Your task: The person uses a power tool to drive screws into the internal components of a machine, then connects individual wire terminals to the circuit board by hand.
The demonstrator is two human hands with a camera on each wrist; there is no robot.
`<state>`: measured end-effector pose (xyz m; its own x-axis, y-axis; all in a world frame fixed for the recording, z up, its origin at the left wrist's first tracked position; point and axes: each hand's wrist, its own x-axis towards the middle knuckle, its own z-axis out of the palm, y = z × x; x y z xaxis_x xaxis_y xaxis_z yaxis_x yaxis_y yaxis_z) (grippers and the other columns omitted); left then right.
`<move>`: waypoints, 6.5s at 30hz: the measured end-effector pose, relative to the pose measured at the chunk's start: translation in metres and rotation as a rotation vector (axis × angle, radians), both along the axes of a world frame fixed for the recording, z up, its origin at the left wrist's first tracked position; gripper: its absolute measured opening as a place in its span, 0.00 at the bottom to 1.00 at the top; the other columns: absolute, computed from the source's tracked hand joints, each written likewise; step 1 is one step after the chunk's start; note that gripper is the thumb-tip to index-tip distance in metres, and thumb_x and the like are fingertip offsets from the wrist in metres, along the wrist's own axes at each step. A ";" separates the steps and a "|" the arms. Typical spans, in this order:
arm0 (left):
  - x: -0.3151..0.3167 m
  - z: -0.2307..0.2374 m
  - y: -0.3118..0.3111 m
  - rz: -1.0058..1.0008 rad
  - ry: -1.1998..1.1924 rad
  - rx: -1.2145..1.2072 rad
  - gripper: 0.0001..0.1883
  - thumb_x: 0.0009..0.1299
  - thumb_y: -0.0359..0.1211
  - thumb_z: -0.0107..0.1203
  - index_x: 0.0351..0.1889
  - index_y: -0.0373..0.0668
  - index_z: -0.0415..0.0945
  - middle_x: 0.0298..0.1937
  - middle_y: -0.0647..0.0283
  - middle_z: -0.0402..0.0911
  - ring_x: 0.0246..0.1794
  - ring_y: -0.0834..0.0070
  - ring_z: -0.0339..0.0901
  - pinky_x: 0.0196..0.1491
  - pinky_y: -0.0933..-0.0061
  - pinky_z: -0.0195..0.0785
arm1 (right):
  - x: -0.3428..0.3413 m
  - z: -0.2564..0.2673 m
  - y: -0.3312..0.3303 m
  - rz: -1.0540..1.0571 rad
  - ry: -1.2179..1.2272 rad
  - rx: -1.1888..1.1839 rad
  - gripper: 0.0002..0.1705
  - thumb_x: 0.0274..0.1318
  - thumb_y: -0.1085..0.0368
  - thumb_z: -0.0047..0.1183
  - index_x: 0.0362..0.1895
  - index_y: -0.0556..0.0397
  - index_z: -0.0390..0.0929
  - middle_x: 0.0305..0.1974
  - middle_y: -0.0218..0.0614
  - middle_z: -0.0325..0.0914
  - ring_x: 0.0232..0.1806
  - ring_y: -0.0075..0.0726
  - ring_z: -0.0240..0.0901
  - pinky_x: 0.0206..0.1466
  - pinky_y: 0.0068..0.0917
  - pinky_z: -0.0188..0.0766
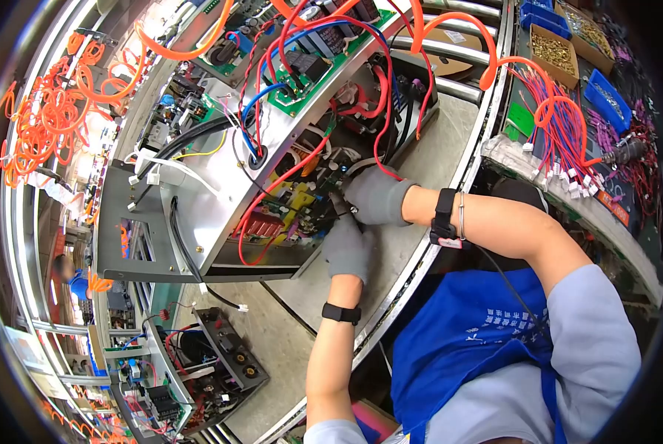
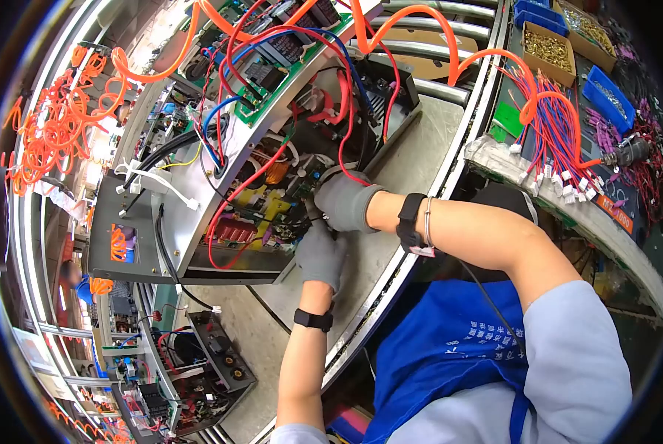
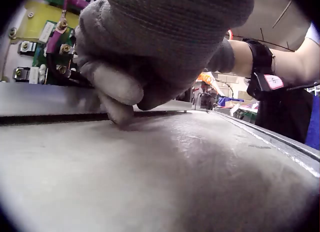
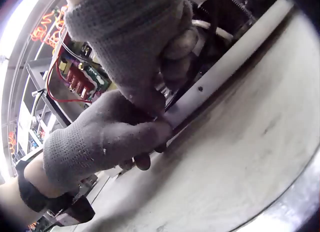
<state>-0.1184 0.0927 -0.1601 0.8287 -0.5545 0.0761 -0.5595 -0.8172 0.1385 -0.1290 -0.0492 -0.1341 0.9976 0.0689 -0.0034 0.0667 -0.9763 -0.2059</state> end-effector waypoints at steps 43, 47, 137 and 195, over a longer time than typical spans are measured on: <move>0.003 0.021 -0.015 -0.051 0.199 -0.024 0.42 0.59 0.47 0.62 0.66 0.35 0.57 0.38 0.46 0.83 0.39 0.49 0.81 0.40 0.54 0.74 | -0.037 0.010 -0.008 0.029 0.129 0.143 0.41 0.47 0.65 0.55 0.69 0.54 0.60 0.41 0.53 0.81 0.41 0.56 0.80 0.45 0.43 0.76; -0.026 0.010 -0.002 -0.003 0.198 -0.179 0.41 0.63 0.44 0.59 0.69 0.32 0.53 0.34 0.48 0.82 0.34 0.50 0.80 0.38 0.53 0.73 | -0.081 0.036 -0.006 0.009 0.164 0.206 0.45 0.53 0.58 0.49 0.75 0.50 0.48 0.33 0.52 0.81 0.38 0.54 0.79 0.40 0.46 0.74; 0.015 0.005 -0.024 -0.241 0.310 -0.168 0.32 0.58 0.42 0.56 0.59 0.37 0.67 0.45 0.39 0.80 0.48 0.44 0.78 0.51 0.52 0.71 | 0.008 0.020 -0.037 -0.228 -0.020 -0.222 0.26 0.49 0.43 0.52 0.36 0.53 0.83 0.35 0.47 0.82 0.39 0.53 0.80 0.45 0.44 0.74; -0.023 0.019 -0.007 0.070 0.284 -0.028 0.51 0.62 0.47 0.54 0.75 0.30 0.37 0.40 0.38 0.81 0.41 0.46 0.80 0.43 0.53 0.73 | -0.001 -0.007 -0.036 -0.306 -0.200 0.038 0.22 0.51 0.52 0.53 0.49 0.49 0.77 0.44 0.45 0.82 0.44 0.49 0.80 0.52 0.40 0.68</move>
